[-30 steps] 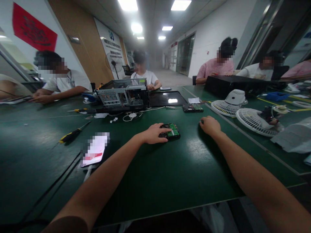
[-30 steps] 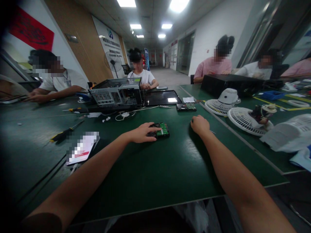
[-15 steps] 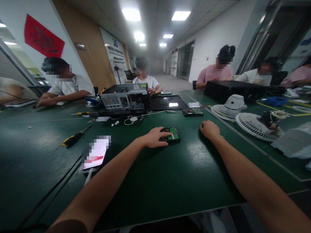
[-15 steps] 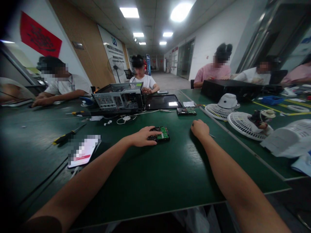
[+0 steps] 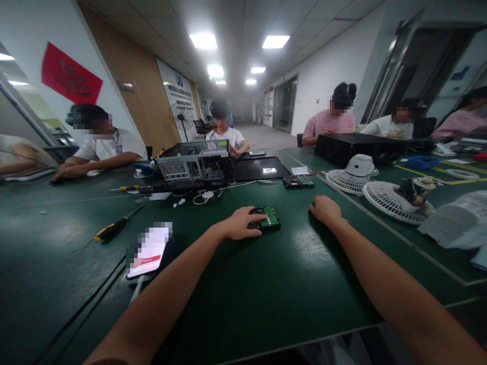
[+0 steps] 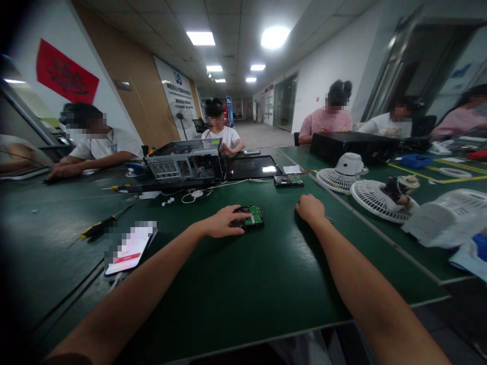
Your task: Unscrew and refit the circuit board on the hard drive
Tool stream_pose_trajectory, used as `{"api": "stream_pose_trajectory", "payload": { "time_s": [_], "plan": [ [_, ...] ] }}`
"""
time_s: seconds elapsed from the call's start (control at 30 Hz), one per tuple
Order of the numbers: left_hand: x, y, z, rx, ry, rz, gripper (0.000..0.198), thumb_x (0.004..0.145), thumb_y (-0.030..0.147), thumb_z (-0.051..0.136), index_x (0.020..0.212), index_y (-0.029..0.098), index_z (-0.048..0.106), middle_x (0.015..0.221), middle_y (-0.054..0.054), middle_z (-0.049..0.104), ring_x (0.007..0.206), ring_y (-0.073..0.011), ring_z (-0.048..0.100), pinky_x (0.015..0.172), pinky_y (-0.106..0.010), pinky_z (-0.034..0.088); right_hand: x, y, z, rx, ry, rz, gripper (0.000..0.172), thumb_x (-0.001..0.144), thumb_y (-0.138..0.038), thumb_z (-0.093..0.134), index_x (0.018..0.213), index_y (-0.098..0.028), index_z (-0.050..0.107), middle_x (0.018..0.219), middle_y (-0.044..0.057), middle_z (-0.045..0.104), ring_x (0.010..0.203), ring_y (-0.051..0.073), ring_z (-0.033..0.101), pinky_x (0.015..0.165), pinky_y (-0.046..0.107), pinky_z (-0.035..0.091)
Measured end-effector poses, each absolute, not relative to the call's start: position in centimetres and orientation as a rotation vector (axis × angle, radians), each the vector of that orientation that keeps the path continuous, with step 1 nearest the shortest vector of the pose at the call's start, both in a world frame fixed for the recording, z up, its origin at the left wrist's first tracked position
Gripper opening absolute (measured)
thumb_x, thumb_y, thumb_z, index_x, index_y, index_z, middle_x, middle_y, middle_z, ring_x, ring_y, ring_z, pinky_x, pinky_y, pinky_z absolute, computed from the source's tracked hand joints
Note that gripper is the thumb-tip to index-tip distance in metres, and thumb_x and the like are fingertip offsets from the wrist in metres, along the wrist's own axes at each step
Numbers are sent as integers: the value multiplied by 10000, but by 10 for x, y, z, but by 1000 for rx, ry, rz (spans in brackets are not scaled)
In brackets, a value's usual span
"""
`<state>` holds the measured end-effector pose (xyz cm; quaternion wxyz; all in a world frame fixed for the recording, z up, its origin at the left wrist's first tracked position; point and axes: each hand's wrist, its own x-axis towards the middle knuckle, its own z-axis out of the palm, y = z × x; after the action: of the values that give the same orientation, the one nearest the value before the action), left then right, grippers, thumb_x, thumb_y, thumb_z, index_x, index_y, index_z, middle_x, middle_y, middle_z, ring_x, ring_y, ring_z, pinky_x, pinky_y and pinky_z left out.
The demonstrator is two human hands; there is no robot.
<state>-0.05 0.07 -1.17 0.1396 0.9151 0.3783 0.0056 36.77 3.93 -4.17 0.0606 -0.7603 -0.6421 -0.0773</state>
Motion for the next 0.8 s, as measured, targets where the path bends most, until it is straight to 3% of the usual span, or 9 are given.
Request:
{"api": "stream_pose_trajectory", "payload": {
  "time_s": [0.3, 0.5, 0.8],
  "plan": [
    [-1, 2, -12, 2662, 1098, 3, 730, 916, 681, 552, 1570, 421, 360, 1691, -76, 194, 1518, -410, 231, 1186, -593, 248, 339, 24, -22, -2118, -1992, -272, 303, 979, -358, 497, 1075, -159, 705, 1177, 172, 657, 1008, 269, 675, 846, 345, 493],
    [-1, 3, -16, 2679, 1091, 36, 711, 918, 657, 575, 1560, 429, 373, 1677, -87, 215, 1508, -395, 254, 1186, -567, 250, 282, -1, -12, -1475, -2235, -158, 205, 973, -323, 543, 980, -178, 688, 1045, 102, 663, 933, 209, 640, 865, 306, 473],
    [-2, 8, -24, 2702, 1047, 119, 725, 915, 657, 586, 1558, 371, 413, 1652, -107, 274, 1500, -401, 264, 1195, -560, 247, 240, -30, -15, -1174, -2446, -35, 136, 976, -287, 571, 1027, -208, 669, 1054, 72, 632, 868, 182, 632, 764, 282, 471]
  ]
}}
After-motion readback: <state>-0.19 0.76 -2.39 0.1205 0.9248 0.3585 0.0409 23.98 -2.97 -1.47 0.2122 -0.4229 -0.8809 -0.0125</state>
